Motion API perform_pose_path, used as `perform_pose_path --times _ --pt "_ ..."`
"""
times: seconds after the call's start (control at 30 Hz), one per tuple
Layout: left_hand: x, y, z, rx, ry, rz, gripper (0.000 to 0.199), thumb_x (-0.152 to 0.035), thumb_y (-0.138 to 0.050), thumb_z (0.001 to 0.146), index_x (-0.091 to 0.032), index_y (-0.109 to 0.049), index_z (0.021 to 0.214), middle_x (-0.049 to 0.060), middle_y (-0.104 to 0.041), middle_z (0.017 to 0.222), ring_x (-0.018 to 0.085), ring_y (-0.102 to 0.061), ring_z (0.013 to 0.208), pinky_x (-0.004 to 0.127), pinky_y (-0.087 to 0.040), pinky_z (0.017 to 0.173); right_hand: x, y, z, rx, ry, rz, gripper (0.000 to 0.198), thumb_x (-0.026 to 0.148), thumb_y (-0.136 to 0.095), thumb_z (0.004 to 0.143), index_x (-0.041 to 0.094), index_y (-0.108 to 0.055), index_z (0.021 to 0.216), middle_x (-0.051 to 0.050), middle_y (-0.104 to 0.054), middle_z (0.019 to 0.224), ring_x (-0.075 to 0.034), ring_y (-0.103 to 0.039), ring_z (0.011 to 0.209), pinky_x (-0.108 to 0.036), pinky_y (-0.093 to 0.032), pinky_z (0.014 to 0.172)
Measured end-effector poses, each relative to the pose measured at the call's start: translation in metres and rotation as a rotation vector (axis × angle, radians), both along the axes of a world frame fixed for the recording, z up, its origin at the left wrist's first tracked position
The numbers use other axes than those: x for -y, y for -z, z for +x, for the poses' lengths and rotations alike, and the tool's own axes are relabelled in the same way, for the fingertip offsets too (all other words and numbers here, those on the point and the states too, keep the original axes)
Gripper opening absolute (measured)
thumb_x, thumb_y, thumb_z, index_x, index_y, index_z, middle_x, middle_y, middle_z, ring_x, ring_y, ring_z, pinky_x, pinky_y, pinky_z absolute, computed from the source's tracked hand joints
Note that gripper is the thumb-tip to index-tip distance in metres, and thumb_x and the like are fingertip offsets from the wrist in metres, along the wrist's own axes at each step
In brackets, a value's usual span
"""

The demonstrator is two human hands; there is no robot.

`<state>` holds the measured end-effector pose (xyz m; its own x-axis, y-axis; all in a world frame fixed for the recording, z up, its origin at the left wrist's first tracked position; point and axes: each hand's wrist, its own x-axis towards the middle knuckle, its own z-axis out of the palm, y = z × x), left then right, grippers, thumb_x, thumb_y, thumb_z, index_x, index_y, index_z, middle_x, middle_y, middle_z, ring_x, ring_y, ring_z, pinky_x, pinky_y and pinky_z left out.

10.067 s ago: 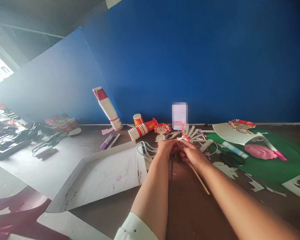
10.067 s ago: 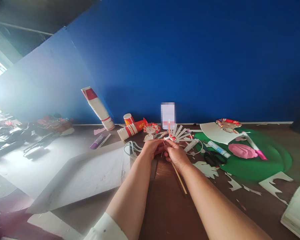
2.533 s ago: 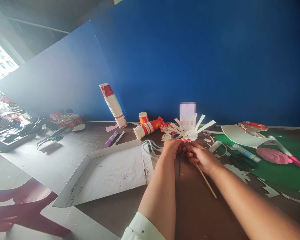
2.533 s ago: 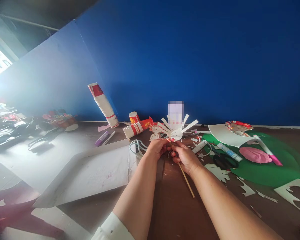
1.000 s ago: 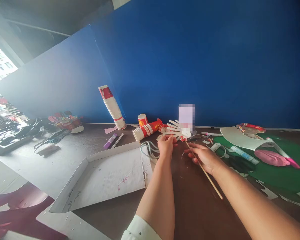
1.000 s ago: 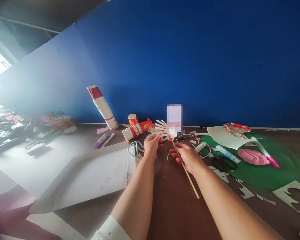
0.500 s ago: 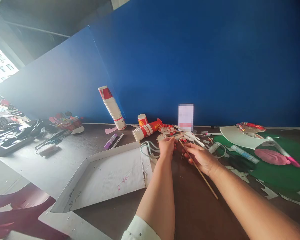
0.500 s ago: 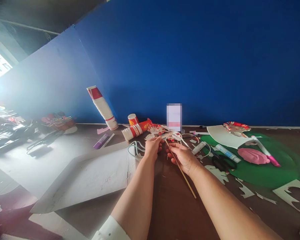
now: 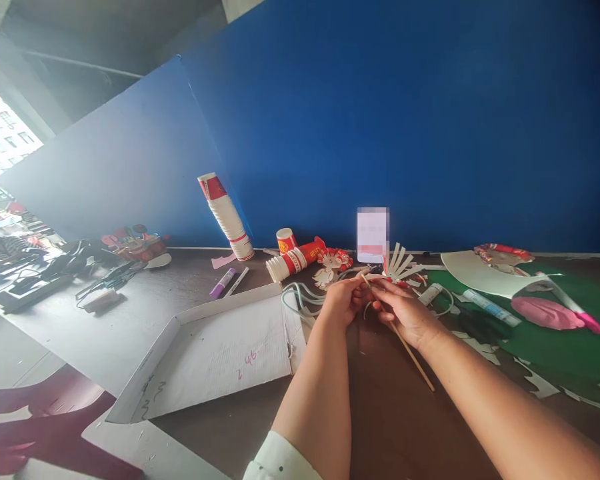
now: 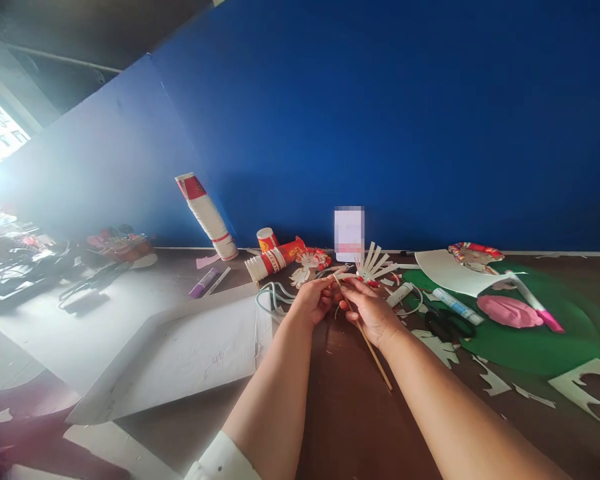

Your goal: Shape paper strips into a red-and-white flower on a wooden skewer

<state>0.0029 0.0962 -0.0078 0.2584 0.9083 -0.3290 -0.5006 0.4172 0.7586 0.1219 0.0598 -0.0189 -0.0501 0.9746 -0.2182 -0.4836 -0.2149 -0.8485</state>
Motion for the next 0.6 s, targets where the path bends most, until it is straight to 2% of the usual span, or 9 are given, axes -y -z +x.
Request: perform_pose_path --times 0.2,0.43,0.6 --pt "-0.003 0.003 -0.003 0.019 0.048 -0.009 0.013 -0.017 -0.06 0.081 -0.008 -0.06 0.072 -0.001 -0.047 0.058 0.0 -0.035 0.042 0.009 -0.024 0.035 -0.002 0.005 0.001 0.029 -0.022 0.019 0.033 0.02 -0.067 0.072 0.028 -0.069 0.104 0.001 -0.065 0.08 -0.003 -0.048 0.048 -0.01 -0.023 0.032" --pt "-0.002 0.004 -0.011 0.059 0.183 0.044 0.004 -0.007 -0.061 0.077 -0.006 -0.062 0.072 0.002 -0.052 0.065 0.0 -0.04 0.047 0.007 -0.028 0.038 -0.001 0.001 0.003 0.039 -0.004 0.008 0.034 0.018 -0.068 0.072 0.027 -0.068 0.105 0.001 -0.062 0.075 -0.004 -0.045 0.048 -0.01 -0.022 0.031" --pt "-0.002 0.004 -0.012 0.061 0.192 0.042 0.003 -0.008 -0.065 0.075 -0.008 -0.062 0.075 0.002 -0.055 0.067 -0.001 -0.038 0.046 0.007 -0.028 0.039 0.001 -0.002 0.004 0.035 -0.009 0.001 0.035 0.018 -0.066 0.074 0.028 -0.067 0.107 0.0 -0.061 0.073 -0.005 -0.044 0.048 -0.01 -0.022 0.031"
